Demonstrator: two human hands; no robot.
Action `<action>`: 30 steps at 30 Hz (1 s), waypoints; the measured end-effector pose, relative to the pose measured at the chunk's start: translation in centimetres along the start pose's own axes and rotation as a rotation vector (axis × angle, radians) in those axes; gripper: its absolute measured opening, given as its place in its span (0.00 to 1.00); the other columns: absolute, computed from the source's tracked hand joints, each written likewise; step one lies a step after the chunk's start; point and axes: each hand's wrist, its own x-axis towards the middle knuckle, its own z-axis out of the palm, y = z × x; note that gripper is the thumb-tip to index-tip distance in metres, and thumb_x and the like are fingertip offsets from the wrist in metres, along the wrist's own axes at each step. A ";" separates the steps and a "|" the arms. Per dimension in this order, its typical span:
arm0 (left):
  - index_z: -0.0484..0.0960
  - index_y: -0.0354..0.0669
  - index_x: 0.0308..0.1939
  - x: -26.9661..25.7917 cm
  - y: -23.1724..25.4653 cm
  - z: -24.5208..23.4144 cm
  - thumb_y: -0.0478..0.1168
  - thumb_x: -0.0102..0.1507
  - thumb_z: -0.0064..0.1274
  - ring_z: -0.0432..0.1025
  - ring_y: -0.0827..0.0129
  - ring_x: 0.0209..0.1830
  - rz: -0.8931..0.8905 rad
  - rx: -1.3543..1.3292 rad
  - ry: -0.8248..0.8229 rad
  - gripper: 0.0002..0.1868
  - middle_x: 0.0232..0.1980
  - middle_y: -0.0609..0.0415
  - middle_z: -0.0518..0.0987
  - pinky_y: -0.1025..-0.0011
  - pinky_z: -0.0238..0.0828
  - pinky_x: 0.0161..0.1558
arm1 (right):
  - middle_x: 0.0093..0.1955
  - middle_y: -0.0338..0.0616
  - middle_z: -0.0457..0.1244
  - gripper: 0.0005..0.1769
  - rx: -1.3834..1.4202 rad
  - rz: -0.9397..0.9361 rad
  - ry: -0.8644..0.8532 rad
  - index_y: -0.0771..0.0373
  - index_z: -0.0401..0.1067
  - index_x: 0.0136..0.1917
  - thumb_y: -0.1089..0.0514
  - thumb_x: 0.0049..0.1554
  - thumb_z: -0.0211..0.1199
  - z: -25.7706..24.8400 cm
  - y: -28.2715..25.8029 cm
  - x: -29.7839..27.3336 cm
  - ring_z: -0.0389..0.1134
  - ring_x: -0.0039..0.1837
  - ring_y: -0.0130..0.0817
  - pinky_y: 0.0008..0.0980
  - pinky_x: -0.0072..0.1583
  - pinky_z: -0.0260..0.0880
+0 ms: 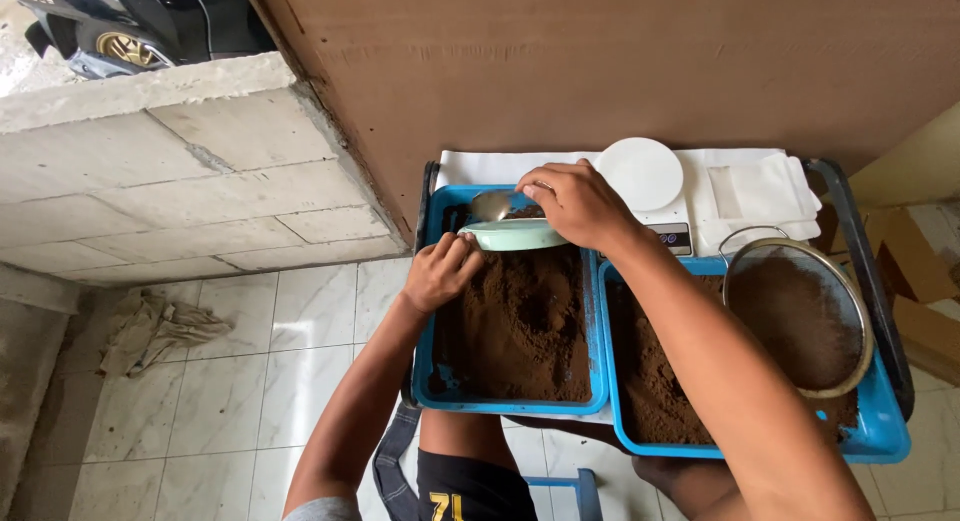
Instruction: Sifting coffee grounds through a mesh sieve and weighing them into a container on a digital scale.
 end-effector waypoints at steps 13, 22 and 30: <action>0.81 0.31 0.37 0.4 -0.4 -0.9 0.25 0.65 0.49 0.70 0.61 0.28 -0.012 -0.031 -0.018 0.06 0.32 0.45 0.70 0.79 0.69 0.24 | 0.43 0.42 0.71 0.09 0.051 0.005 0.028 0.56 0.79 0.50 0.62 0.65 0.57 -1.2 -1.6 -1.0 0.72 0.44 0.48 0.41 0.53 0.64; 0.82 0.33 0.36 2.1 -1.4 -1.3 0.33 0.69 0.45 0.71 0.61 0.28 -0.029 -0.001 0.037 0.11 0.32 0.46 0.71 0.78 0.67 0.22 | 0.50 0.31 0.71 0.11 -0.091 -0.094 0.361 0.49 0.78 0.59 0.60 0.67 0.59 -4.7 2.1 -3.8 0.73 0.52 0.37 0.36 0.56 0.64; 0.58 0.41 0.25 7.5 -1.4 2.8 0.35 0.59 0.46 0.58 0.51 0.24 -1.038 -0.488 -0.263 0.12 0.25 0.48 0.65 0.54 0.53 0.32 | 0.46 0.46 0.66 0.08 0.572 0.385 0.973 0.66 0.73 0.53 0.58 0.68 0.59 -11.1 2.9 -12.9 0.75 0.49 0.39 0.25 0.43 0.66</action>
